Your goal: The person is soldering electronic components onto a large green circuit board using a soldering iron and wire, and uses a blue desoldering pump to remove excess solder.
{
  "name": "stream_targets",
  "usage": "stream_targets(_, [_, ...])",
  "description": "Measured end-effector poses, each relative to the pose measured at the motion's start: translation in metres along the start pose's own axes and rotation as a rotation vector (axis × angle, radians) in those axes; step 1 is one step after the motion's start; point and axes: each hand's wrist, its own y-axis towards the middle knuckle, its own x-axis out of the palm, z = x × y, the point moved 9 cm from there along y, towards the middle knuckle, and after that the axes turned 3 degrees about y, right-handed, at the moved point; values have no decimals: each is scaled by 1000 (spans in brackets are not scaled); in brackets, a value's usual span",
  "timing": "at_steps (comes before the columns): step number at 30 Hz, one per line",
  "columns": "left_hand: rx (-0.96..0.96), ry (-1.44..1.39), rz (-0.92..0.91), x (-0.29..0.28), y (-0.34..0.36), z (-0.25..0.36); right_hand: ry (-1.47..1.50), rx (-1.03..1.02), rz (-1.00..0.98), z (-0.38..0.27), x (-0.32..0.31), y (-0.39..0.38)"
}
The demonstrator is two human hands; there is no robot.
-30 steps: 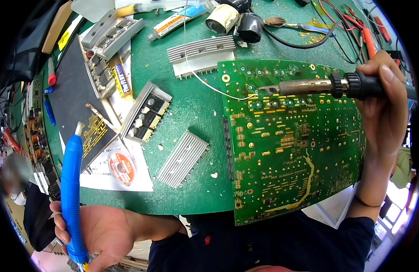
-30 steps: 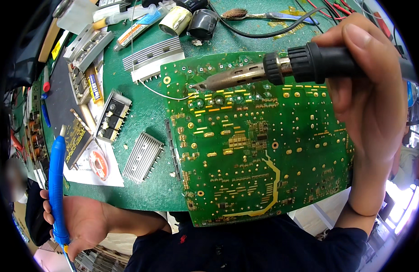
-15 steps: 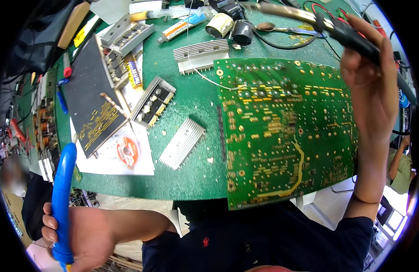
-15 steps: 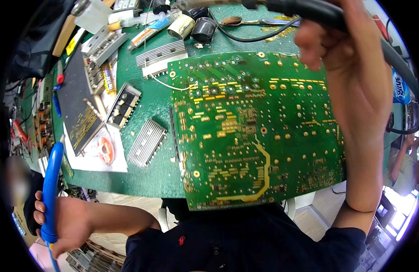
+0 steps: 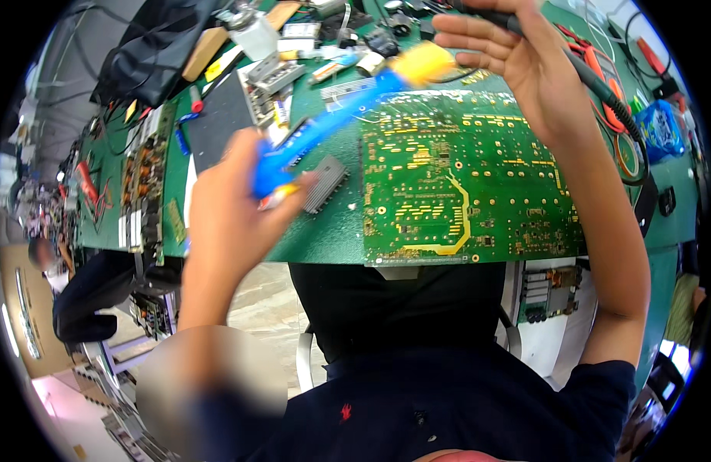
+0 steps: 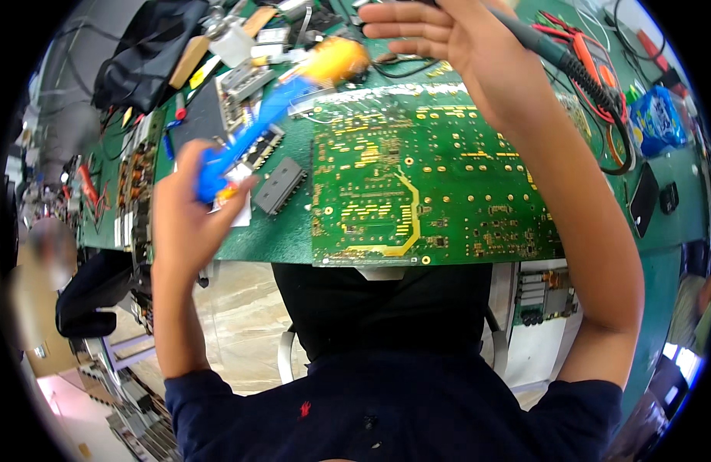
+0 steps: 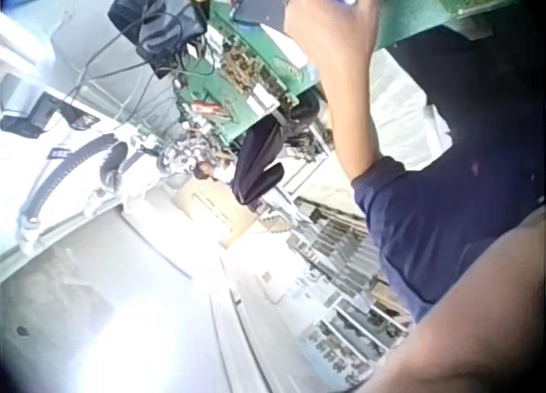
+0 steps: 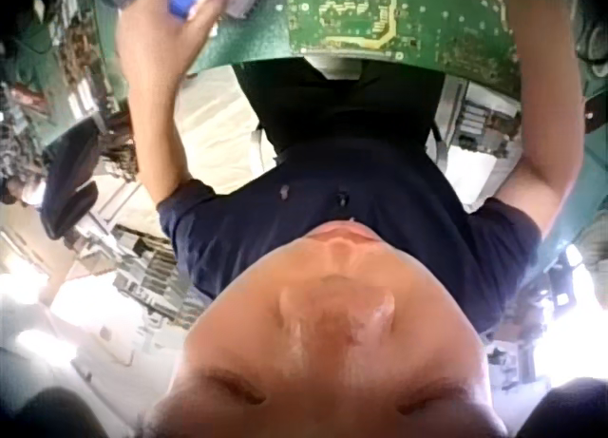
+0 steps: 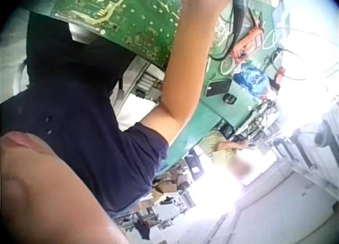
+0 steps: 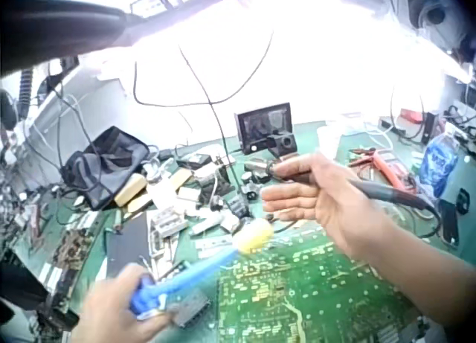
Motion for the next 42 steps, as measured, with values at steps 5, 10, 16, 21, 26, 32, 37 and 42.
stream_targets(5, [259, 225, -61, 33, 15, 60, 364, 100, -176, 1, 43, -10])
stream_targets(10, [242, 261, -66, 43, 29, 90, 452, 123, -249, 11, 64, -15])
stream_targets(16, [288, 162, -23, 52, 37, 113, 363, 135, -312, 10, 70, -24])
stream_targets(21, [315, 168, -96, 66, 28, 117, 163, 51, -276, 13, 83, -28])
stream_targets(26, [284, 165, -99, 59, 18, 102, 18, 1, -358, 6, 85, -21])
stream_targets(32, [3, 277, -1, 8, 3, 2, -88, -35, -21, -5, 12, 7])
stream_targets(37, [-263, 138, 155, -37, 4, -131, -79, 45, 75, 6, -7, 11])
stream_targets(42, [-400, 248, 50, -19, 32, -225, -118, 103, 138, 14, -9, 9])
